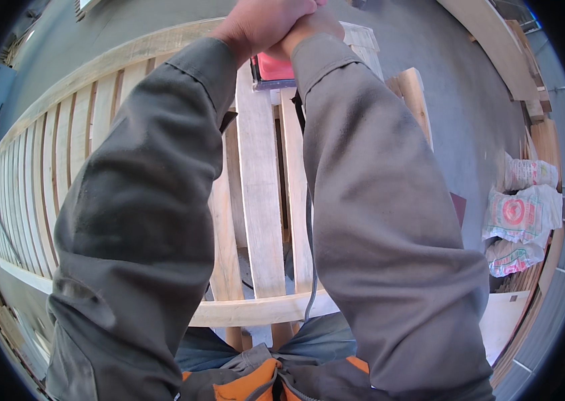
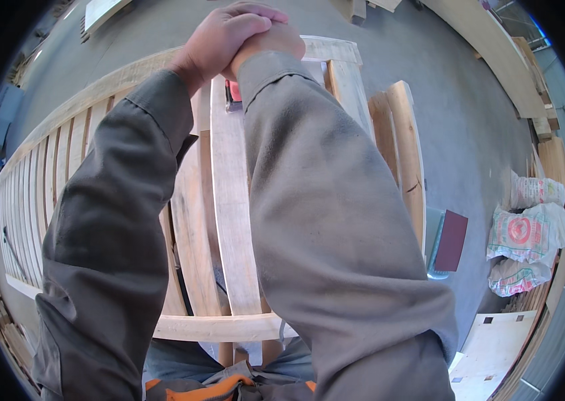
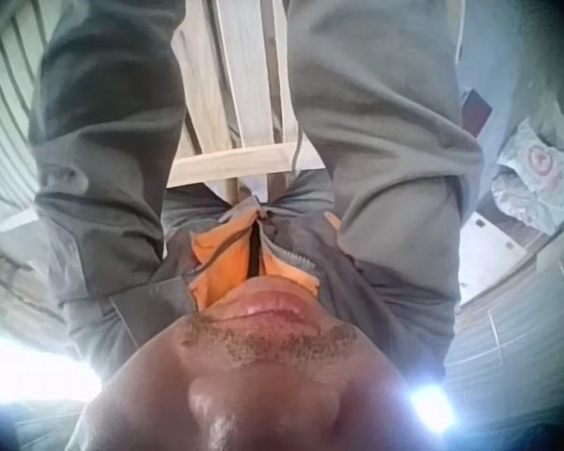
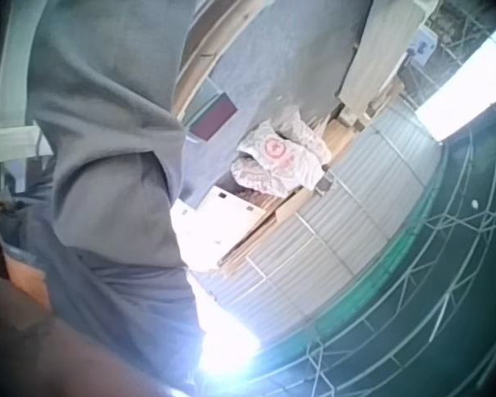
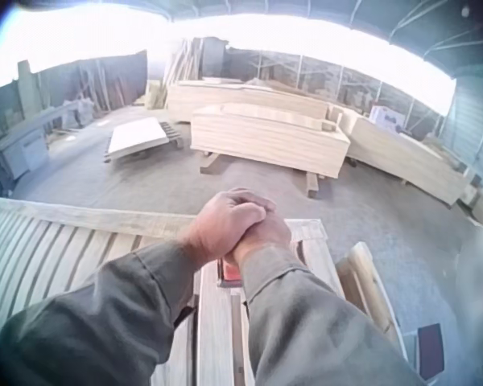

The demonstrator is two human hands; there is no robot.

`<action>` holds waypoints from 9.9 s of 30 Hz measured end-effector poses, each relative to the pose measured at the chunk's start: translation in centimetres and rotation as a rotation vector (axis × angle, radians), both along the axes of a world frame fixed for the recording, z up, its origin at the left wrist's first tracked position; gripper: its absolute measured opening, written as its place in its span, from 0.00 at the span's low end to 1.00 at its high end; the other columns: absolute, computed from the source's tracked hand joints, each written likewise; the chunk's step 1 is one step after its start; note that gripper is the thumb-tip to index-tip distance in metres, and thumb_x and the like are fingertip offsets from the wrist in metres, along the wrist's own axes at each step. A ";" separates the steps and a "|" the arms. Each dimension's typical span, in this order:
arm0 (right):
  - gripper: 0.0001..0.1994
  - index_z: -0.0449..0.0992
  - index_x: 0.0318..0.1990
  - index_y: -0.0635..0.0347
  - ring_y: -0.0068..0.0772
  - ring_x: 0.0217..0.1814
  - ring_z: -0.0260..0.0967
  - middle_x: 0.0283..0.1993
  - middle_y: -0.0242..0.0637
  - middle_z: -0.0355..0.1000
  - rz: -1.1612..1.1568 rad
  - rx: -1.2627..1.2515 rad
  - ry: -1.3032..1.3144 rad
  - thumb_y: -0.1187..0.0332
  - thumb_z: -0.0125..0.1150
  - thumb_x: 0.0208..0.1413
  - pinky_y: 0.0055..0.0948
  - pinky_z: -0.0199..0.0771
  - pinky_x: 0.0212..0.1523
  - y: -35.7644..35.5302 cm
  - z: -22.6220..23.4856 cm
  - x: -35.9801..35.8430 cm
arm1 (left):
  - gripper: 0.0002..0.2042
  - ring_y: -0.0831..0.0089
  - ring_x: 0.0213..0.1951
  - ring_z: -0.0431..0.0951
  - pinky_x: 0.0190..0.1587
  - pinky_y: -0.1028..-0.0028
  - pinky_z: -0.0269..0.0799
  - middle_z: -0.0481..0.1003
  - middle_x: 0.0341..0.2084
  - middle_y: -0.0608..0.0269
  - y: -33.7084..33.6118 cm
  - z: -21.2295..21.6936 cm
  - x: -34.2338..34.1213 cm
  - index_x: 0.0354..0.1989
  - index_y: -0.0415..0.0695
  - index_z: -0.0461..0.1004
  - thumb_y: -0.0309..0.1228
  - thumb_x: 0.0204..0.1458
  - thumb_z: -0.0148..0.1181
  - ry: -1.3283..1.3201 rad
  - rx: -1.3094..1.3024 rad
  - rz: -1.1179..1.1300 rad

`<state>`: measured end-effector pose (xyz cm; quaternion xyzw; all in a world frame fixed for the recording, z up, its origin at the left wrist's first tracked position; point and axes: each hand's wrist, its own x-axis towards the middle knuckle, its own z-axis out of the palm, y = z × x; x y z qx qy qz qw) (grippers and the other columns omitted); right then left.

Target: The person uses a red electric sander to smooth the surface of a wooden slatted structure. They move the sander back and forth across the slats and frame, occasionally adjusting their grip and position.

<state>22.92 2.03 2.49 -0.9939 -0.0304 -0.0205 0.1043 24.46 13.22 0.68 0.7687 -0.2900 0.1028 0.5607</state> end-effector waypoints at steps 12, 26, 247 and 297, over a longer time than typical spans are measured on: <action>0.32 0.74 0.69 0.43 0.41 0.74 0.71 0.74 0.41 0.71 -0.044 -0.032 0.091 0.49 0.70 0.57 0.38 0.74 0.72 -2.8 -1.2 -8.0 | 0.19 0.53 0.58 0.79 0.65 0.63 0.75 0.86 0.49 0.49 -3.0 -1.2 -8.4 0.42 0.41 0.88 0.36 0.52 0.53 -0.103 0.002 0.064; 0.24 0.76 0.60 0.52 0.36 0.60 0.78 0.58 0.36 0.81 -0.386 2.042 0.263 0.50 0.35 0.77 0.33 0.79 0.58 -10.4 -11.2 -19.9 | 0.16 0.49 0.60 0.77 0.68 0.59 0.71 0.81 0.54 0.48 -7.4 0.6 -24.7 0.46 0.42 0.87 0.33 0.55 0.56 0.097 -0.057 0.037; 0.23 0.71 0.64 0.55 0.46 0.62 0.78 0.61 0.46 0.78 0.103 0.747 -0.065 0.57 0.62 0.65 0.43 0.80 0.60 -10.1 -11.6 -24.3 | 0.16 0.49 0.60 0.76 0.68 0.57 0.71 0.80 0.53 0.50 -2.7 0.4 -32.6 0.44 0.45 0.88 0.34 0.51 0.59 0.096 -0.050 0.211; 0.51 0.60 0.76 0.76 0.42 0.66 0.76 0.66 0.55 0.75 -0.168 1.140 -0.066 0.57 0.77 0.46 0.37 0.75 0.66 -11.6 -4.6 -36.1 | 0.13 0.52 0.56 0.81 0.61 0.58 0.77 0.83 0.51 0.53 14.2 -7.7 -64.1 0.47 0.40 0.84 0.25 0.52 0.68 0.258 0.509 0.692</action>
